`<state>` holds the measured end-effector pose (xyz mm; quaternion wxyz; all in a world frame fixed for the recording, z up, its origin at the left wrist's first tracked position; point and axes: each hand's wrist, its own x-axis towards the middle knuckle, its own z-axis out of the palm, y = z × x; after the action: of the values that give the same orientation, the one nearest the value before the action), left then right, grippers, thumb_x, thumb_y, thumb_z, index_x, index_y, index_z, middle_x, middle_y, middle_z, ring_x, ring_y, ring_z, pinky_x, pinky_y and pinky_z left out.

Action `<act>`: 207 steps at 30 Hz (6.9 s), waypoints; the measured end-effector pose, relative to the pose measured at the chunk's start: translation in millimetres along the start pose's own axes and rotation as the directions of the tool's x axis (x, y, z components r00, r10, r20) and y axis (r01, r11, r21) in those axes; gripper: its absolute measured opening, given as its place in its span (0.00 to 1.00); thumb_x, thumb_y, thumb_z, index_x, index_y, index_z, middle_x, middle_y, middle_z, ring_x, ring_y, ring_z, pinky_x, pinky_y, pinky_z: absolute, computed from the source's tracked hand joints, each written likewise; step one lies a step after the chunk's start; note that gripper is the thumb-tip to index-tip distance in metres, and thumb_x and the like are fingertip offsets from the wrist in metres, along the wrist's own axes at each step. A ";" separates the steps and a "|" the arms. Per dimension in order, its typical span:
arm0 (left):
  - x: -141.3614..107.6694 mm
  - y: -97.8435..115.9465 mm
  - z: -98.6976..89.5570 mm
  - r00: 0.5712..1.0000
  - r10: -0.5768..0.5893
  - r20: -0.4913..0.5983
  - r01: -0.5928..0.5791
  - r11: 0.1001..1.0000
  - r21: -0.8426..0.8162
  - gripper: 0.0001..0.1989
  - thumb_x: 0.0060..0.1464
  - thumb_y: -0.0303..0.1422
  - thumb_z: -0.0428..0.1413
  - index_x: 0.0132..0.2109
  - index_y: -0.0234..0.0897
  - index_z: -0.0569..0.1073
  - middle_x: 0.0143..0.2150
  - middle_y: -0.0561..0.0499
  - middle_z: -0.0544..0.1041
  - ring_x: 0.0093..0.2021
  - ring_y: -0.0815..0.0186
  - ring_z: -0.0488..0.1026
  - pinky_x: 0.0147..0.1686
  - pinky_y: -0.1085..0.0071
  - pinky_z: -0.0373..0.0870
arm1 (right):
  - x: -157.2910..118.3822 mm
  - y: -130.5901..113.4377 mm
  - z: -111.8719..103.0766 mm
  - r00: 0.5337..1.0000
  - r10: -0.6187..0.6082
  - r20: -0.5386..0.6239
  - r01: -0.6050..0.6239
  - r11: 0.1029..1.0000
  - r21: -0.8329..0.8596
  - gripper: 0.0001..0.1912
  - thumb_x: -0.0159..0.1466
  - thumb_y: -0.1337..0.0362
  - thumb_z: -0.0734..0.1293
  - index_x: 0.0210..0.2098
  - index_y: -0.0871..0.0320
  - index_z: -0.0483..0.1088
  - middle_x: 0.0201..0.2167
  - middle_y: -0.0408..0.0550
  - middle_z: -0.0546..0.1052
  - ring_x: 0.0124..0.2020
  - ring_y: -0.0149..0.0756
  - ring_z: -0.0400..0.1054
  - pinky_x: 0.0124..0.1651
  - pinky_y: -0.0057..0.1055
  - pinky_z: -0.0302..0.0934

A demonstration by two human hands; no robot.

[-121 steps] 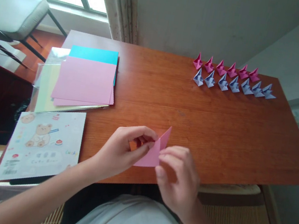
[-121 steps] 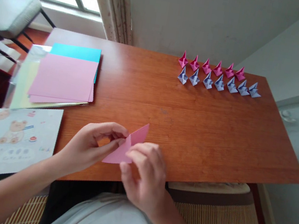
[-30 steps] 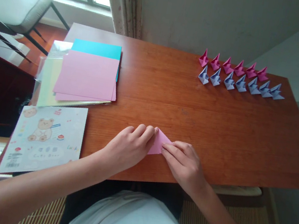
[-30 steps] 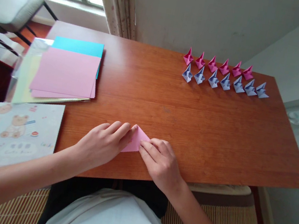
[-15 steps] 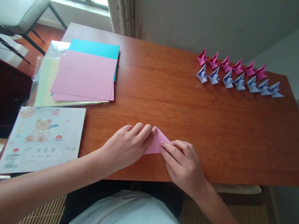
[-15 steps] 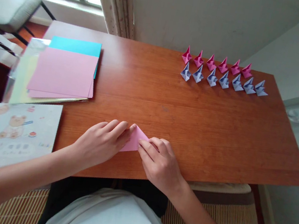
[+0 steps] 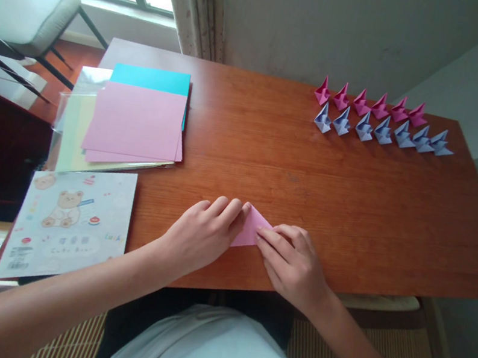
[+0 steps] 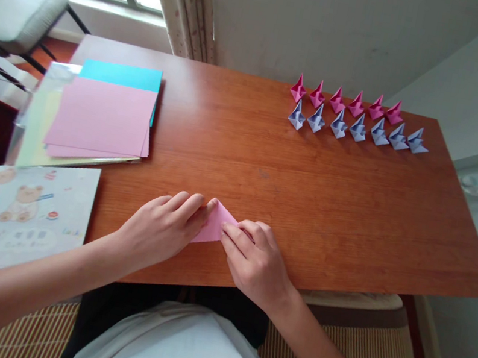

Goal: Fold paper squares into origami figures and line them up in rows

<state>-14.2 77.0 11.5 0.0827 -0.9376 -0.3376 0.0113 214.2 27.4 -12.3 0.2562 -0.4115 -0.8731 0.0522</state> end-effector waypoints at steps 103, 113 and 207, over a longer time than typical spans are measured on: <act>3.5 5.6 -10.9 0.998 -0.012 0.055 0.034 0.901 -0.432 0.17 0.64 0.27 0.51 0.57 0.35 0.74 0.66 0.40 0.68 0.55 0.54 0.70 0.54 0.57 0.73 | 24.1 6.2 -25.9 0.753 0.565 0.337 -0.577 0.813 -0.074 0.10 0.63 0.66 0.71 0.31 0.54 0.65 0.35 0.46 0.73 0.37 0.40 0.67 0.41 0.35 0.60; 8.3 11.9 -11.6 0.987 -0.158 0.000 0.138 0.863 -0.486 0.28 0.62 0.40 0.58 0.66 0.36 0.66 0.69 0.37 0.66 0.62 0.47 0.68 0.57 0.51 0.73 | 28.3 -5.6 -32.0 0.783 0.597 0.175 -0.620 0.724 0.303 0.04 0.67 0.67 0.65 0.35 0.53 0.68 0.31 0.43 0.76 0.33 0.36 0.70 0.39 0.32 0.63; -3.3 20.7 -16.5 0.787 -0.582 0.206 0.063 -0.257 -0.964 0.13 0.63 0.28 0.54 0.46 0.40 0.83 0.59 0.45 0.78 0.60 0.55 0.73 0.59 0.64 0.67 | 26.7 -23.0 -9.9 0.748 0.591 0.302 -0.450 0.116 0.885 0.18 0.69 0.60 0.64 0.58 0.50 0.69 0.59 0.52 0.71 0.55 0.43 0.72 0.55 0.40 0.69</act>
<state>-2.4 56.8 24.3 -0.5865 -0.5178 -0.4497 -0.4309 189.0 31.1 13.9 0.4596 -0.4699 -0.4607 0.5964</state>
